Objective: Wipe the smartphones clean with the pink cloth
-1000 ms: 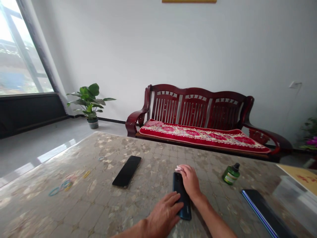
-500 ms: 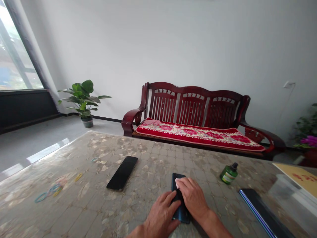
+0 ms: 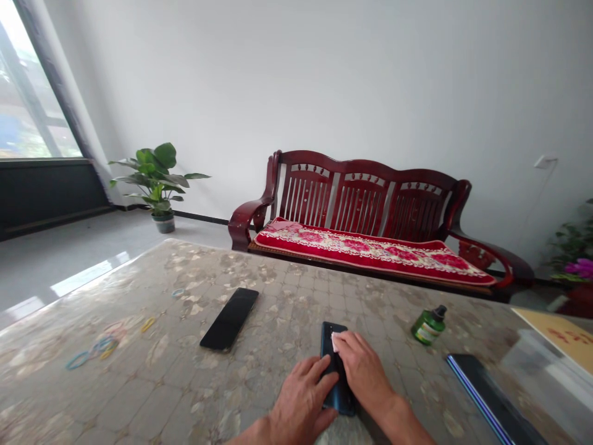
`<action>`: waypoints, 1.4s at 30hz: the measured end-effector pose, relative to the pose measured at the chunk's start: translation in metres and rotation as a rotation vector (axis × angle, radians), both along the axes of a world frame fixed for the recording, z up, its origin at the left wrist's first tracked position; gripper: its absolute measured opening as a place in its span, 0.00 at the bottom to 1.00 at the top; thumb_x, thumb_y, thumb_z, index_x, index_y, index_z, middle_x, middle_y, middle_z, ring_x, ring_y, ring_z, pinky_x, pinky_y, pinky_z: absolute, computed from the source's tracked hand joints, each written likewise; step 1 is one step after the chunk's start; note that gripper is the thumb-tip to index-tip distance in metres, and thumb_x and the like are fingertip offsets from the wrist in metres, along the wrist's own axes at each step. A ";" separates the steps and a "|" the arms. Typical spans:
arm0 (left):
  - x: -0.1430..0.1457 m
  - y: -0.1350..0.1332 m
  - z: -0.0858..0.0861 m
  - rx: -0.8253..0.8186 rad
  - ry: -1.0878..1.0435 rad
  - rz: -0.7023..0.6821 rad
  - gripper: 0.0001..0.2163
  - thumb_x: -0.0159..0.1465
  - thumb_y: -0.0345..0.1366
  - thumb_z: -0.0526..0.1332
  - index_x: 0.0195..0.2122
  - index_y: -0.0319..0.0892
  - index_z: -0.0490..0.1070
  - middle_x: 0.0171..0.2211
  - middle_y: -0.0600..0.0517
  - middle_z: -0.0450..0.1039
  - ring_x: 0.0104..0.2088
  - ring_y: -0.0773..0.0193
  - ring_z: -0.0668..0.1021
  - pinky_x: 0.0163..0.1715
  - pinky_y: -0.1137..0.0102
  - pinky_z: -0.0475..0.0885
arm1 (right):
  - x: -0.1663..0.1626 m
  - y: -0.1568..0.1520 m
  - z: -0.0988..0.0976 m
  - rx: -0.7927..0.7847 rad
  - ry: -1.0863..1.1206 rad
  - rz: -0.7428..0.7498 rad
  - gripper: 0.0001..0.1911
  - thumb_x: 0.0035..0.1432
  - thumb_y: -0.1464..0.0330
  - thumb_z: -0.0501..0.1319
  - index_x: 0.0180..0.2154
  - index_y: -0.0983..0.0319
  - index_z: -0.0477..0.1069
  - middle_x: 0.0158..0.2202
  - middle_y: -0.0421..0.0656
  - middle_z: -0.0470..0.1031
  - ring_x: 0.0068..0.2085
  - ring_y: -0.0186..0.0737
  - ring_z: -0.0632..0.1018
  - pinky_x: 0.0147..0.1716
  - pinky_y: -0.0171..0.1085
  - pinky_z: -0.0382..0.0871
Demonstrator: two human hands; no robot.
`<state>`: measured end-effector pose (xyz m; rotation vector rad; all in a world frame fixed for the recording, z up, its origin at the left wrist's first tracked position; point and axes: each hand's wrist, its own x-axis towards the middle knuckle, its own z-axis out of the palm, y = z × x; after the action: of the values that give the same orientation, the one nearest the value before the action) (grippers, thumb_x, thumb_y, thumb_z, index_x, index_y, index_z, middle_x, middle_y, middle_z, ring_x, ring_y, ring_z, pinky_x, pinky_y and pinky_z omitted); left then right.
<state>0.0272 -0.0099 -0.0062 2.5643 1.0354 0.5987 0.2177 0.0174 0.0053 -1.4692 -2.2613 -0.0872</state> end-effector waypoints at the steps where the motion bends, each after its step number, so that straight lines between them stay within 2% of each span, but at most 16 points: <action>1: 0.000 0.000 0.000 0.001 -0.004 -0.002 0.20 0.62 0.40 0.65 0.56 0.47 0.68 0.61 0.46 0.65 0.58 0.50 0.69 0.58 0.56 0.65 | 0.001 -0.004 -0.001 0.001 0.018 0.012 0.20 0.60 0.80 0.51 0.48 0.57 0.73 0.44 0.42 0.76 0.44 0.42 0.74 0.46 0.38 0.68; 3: 0.000 -0.001 0.002 -0.002 -0.005 -0.008 0.20 0.63 0.40 0.65 0.56 0.47 0.68 0.61 0.46 0.66 0.57 0.50 0.70 0.58 0.56 0.65 | 0.004 -0.003 -0.002 0.003 0.038 0.018 0.21 0.60 0.80 0.52 0.48 0.56 0.73 0.44 0.42 0.76 0.44 0.41 0.74 0.47 0.38 0.68; 6: 0.000 -0.001 0.005 -0.004 0.003 0.001 0.20 0.62 0.40 0.66 0.56 0.47 0.69 0.61 0.46 0.66 0.57 0.49 0.70 0.58 0.55 0.66 | 0.005 0.014 0.000 0.012 0.044 -0.017 0.21 0.60 0.79 0.51 0.47 0.56 0.74 0.43 0.43 0.77 0.44 0.42 0.74 0.46 0.38 0.68; 10: 0.001 -0.001 0.001 0.020 -0.001 0.023 0.22 0.61 0.40 0.67 0.56 0.47 0.68 0.61 0.47 0.66 0.57 0.49 0.70 0.58 0.56 0.66 | 0.005 0.029 0.006 0.000 0.041 -0.058 0.20 0.60 0.79 0.50 0.46 0.58 0.75 0.43 0.44 0.77 0.45 0.43 0.74 0.47 0.39 0.68; 17: 0.002 -0.002 -0.001 0.024 0.004 0.035 0.21 0.61 0.39 0.67 0.55 0.48 0.69 0.61 0.47 0.66 0.56 0.49 0.71 0.57 0.54 0.67 | 0.014 -0.016 0.004 -0.064 0.103 0.004 0.21 0.61 0.79 0.49 0.45 0.56 0.75 0.43 0.43 0.76 0.44 0.42 0.75 0.47 0.39 0.69; 19: 0.002 -0.002 0.001 0.024 0.008 0.034 0.20 0.61 0.39 0.67 0.54 0.47 0.70 0.60 0.47 0.67 0.56 0.49 0.71 0.57 0.55 0.68 | 0.016 -0.018 0.001 -0.058 0.130 0.011 0.21 0.61 0.78 0.50 0.47 0.56 0.75 0.44 0.44 0.76 0.45 0.42 0.75 0.48 0.39 0.69; 25: 0.003 0.000 -0.003 0.024 0.031 0.042 0.21 0.61 0.41 0.67 0.56 0.48 0.69 0.61 0.47 0.66 0.56 0.49 0.71 0.57 0.56 0.67 | 0.007 0.028 0.000 -0.012 0.194 0.012 0.23 0.61 0.79 0.48 0.50 0.55 0.73 0.39 0.42 0.77 0.40 0.40 0.77 0.44 0.39 0.72; 27: 0.003 0.000 -0.005 0.022 0.036 0.046 0.22 0.62 0.42 0.67 0.57 0.49 0.68 0.62 0.48 0.65 0.57 0.50 0.70 0.58 0.57 0.67 | 0.003 0.033 0.002 -0.012 0.203 0.019 0.24 0.62 0.79 0.48 0.51 0.56 0.72 0.38 0.42 0.77 0.39 0.39 0.76 0.43 0.39 0.73; 31: 0.003 -0.001 -0.005 0.014 0.035 0.046 0.21 0.62 0.42 0.66 0.56 0.49 0.68 0.62 0.49 0.65 0.57 0.52 0.69 0.59 0.58 0.65 | 0.002 0.004 0.000 -0.037 0.156 0.014 0.19 0.63 0.78 0.50 0.47 0.57 0.74 0.42 0.44 0.76 0.44 0.41 0.75 0.46 0.39 0.71; 35: 0.004 -0.001 -0.002 0.008 0.028 0.044 0.20 0.62 0.39 0.67 0.55 0.49 0.68 0.61 0.50 0.65 0.57 0.53 0.69 0.60 0.59 0.64 | 0.005 -0.025 -0.003 -0.066 0.138 0.087 0.18 0.63 0.78 0.53 0.47 0.57 0.73 0.43 0.44 0.75 0.45 0.41 0.75 0.47 0.39 0.71; 37: 0.003 -0.001 -0.002 0.004 0.030 0.039 0.20 0.62 0.39 0.66 0.55 0.49 0.68 0.62 0.50 0.65 0.57 0.53 0.69 0.60 0.59 0.64 | 0.004 -0.019 -0.004 -0.062 0.142 0.097 0.18 0.63 0.79 0.52 0.49 0.57 0.73 0.44 0.44 0.75 0.46 0.41 0.75 0.48 0.40 0.71; 40: 0.003 -0.001 -0.003 -0.005 0.042 0.036 0.21 0.62 0.39 0.66 0.56 0.48 0.68 0.62 0.49 0.65 0.57 0.51 0.69 0.59 0.58 0.64 | -0.001 0.010 -0.003 -0.047 0.154 0.068 0.17 0.65 0.77 0.52 0.49 0.57 0.72 0.46 0.44 0.75 0.46 0.40 0.75 0.48 0.42 0.72; 42: 0.002 -0.001 -0.003 -0.007 0.048 0.035 0.22 0.62 0.40 0.66 0.57 0.49 0.68 0.62 0.48 0.64 0.58 0.50 0.69 0.59 0.57 0.65 | -0.005 0.030 0.000 -0.065 0.148 0.054 0.12 0.67 0.70 0.55 0.50 0.57 0.72 0.49 0.45 0.74 0.46 0.40 0.76 0.47 0.43 0.73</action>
<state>0.0295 -0.0104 -0.0095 2.5710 1.0977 0.5434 0.2122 0.0472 0.0053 -1.3972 -2.2003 0.1091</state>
